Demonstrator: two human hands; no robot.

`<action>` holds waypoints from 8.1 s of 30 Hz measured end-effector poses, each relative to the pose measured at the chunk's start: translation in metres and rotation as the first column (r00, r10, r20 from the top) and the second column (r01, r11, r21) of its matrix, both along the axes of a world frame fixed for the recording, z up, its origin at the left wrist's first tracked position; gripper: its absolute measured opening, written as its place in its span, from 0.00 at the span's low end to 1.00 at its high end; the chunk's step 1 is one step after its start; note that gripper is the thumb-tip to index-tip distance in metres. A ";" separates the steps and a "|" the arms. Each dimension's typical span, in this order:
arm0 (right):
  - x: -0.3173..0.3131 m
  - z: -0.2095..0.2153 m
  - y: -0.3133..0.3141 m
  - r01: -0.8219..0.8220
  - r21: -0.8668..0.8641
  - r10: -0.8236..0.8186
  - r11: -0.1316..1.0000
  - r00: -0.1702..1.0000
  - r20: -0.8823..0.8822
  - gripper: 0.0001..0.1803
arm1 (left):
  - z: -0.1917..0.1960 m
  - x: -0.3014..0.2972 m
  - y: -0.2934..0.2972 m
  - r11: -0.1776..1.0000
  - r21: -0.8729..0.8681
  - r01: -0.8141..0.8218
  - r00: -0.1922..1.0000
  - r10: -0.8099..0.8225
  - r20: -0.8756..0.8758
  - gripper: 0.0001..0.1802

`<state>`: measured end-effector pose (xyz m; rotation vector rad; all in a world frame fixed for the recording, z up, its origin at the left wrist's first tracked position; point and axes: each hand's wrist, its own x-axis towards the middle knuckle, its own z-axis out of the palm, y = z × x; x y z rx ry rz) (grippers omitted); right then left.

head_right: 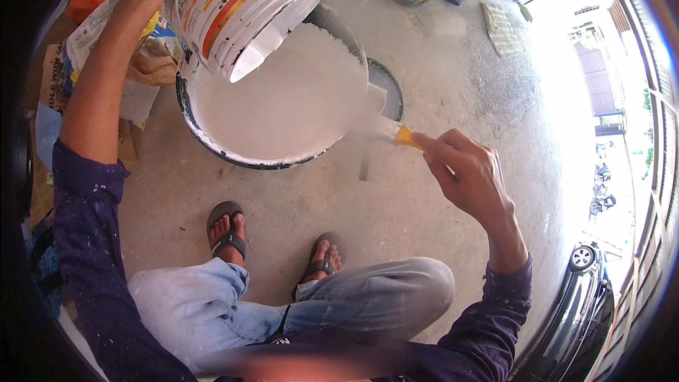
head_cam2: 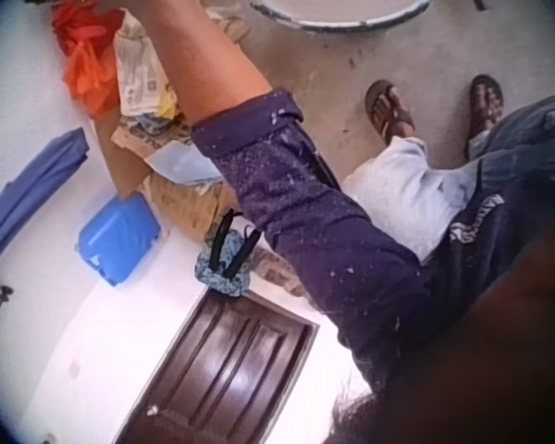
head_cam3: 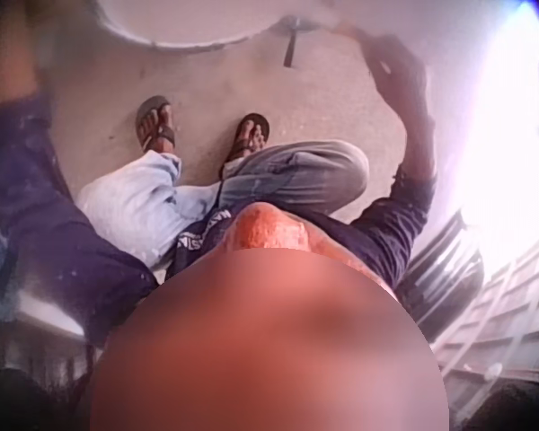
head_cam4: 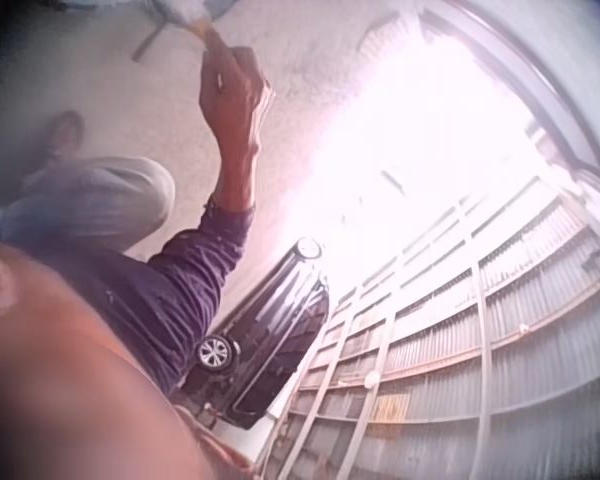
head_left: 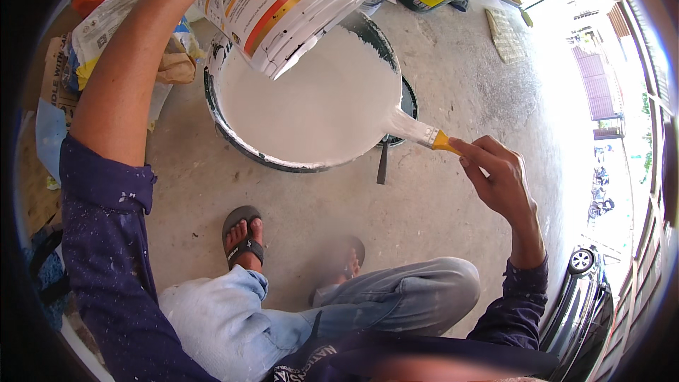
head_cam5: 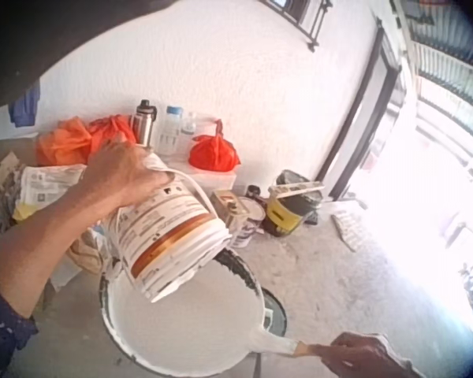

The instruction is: The person pours white paint from a large bucket into a smaller bucket using a paintbrush to scrape the sides. They then carry the bucket and tools to an outdoor area and rinse the paintbrush and roller under a hose.

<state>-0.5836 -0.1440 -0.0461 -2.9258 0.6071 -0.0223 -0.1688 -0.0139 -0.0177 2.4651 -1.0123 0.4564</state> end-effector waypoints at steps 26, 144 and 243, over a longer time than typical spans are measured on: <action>0.007 -0.029 -0.004 0.116 0.246 -0.182 0.962 0.946 0.267 0.17 | 0.002 0.009 0.002 0.993 -0.097 0.068 0.997 -0.065 0.032 0.28; 0.015 -0.009 0.008 0.133 0.269 -0.178 0.954 0.972 0.152 0.16 | -0.003 0.029 0.000 0.992 0.021 0.127 0.991 -0.128 0.050 0.23; 0.014 -0.041 0.013 0.121 0.374 -0.192 0.919 0.968 0.160 0.17 | -0.003 0.019 -0.007 0.991 -0.067 0.112 0.986 -0.119 -0.117 0.25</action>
